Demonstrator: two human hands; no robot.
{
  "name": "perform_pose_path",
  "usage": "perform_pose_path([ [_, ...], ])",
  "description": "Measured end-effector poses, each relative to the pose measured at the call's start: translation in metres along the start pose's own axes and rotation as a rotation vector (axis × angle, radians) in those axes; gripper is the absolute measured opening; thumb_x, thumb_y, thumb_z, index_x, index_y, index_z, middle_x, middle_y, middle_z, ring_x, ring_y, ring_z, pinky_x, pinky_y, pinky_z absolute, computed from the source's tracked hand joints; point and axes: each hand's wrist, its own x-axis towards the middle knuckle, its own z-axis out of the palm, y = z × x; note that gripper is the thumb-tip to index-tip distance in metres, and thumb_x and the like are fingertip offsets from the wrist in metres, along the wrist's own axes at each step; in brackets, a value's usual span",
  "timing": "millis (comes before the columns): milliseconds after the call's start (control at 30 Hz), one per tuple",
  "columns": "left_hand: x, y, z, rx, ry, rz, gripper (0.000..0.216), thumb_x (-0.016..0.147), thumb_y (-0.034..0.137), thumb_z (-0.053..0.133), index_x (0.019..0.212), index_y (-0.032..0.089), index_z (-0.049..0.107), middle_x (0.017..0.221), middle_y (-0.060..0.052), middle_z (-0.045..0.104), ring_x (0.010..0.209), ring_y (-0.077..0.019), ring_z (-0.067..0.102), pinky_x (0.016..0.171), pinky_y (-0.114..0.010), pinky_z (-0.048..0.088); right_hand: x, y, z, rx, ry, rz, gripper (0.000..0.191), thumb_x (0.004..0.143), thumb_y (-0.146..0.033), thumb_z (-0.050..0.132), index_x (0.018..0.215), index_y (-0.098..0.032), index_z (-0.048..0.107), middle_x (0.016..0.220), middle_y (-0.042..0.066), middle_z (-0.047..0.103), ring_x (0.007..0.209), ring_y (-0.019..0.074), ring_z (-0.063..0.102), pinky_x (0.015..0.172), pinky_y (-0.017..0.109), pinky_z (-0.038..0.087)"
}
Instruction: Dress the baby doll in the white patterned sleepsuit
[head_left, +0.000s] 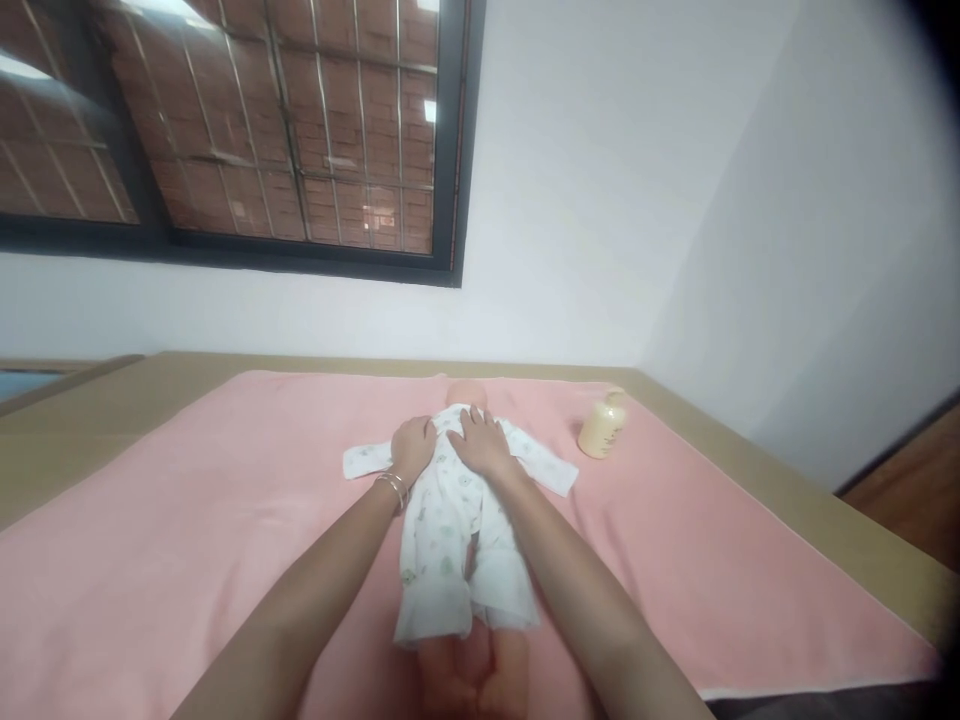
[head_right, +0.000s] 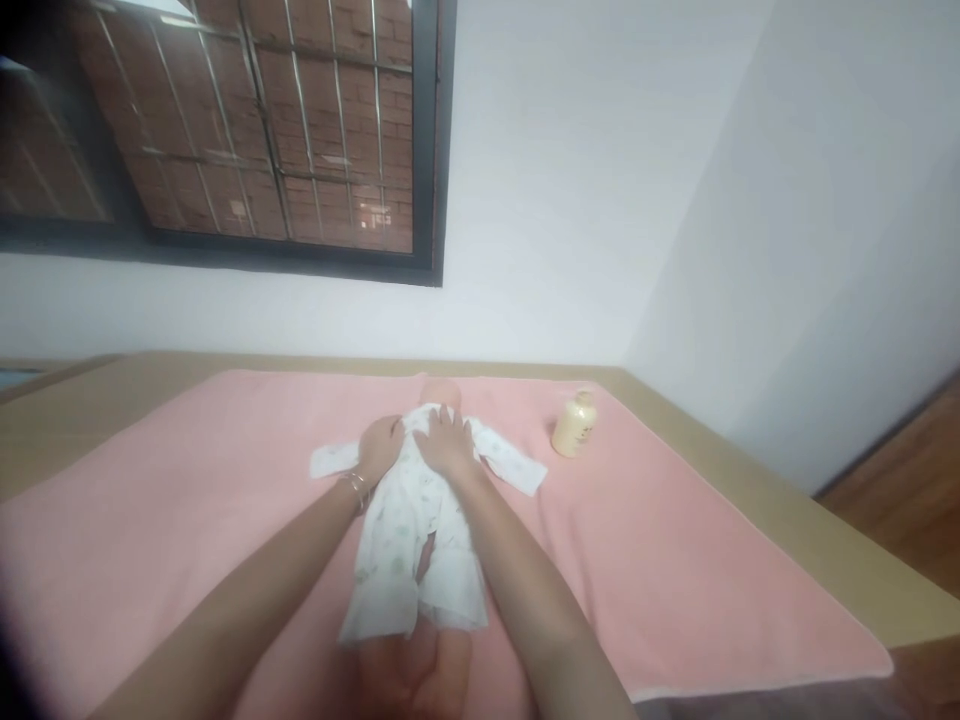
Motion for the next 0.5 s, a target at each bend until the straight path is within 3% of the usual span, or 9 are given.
perform_pose_path([
  [200, -0.0032, 0.0047, -0.004, -0.024, -0.037, -0.037, 0.037, 0.092, 0.029, 0.031, 0.094, 0.02, 0.066, 0.096, -0.007, 0.067, 0.091, -0.0196, 0.057, 0.08, -0.029, 0.038, -0.0002, 0.0029, -0.0052, -0.01, -0.053, 0.007, 0.067, 0.091, -0.057, 0.022, 0.147, -0.019, 0.021, 0.154, 0.007, 0.012, 0.139, 0.0309, 0.009, 0.108, 0.046, 0.01],
  [500, -0.0027, 0.0023, -0.0004, -0.046, -0.024, -0.022, 0.037, 0.092, 0.028, 0.029, 0.097, 0.019, 0.065, 0.099, -0.006, 0.067, 0.092, -0.0192, 0.057, 0.081, -0.029, 0.038, -0.0008, 0.003, 0.0005, -0.022, -0.015, -0.003, 0.067, 0.091, -0.056, 0.022, 0.146, -0.018, 0.023, 0.153, 0.008, 0.015, 0.138, 0.034, 0.01, 0.107, 0.048, 0.01],
])
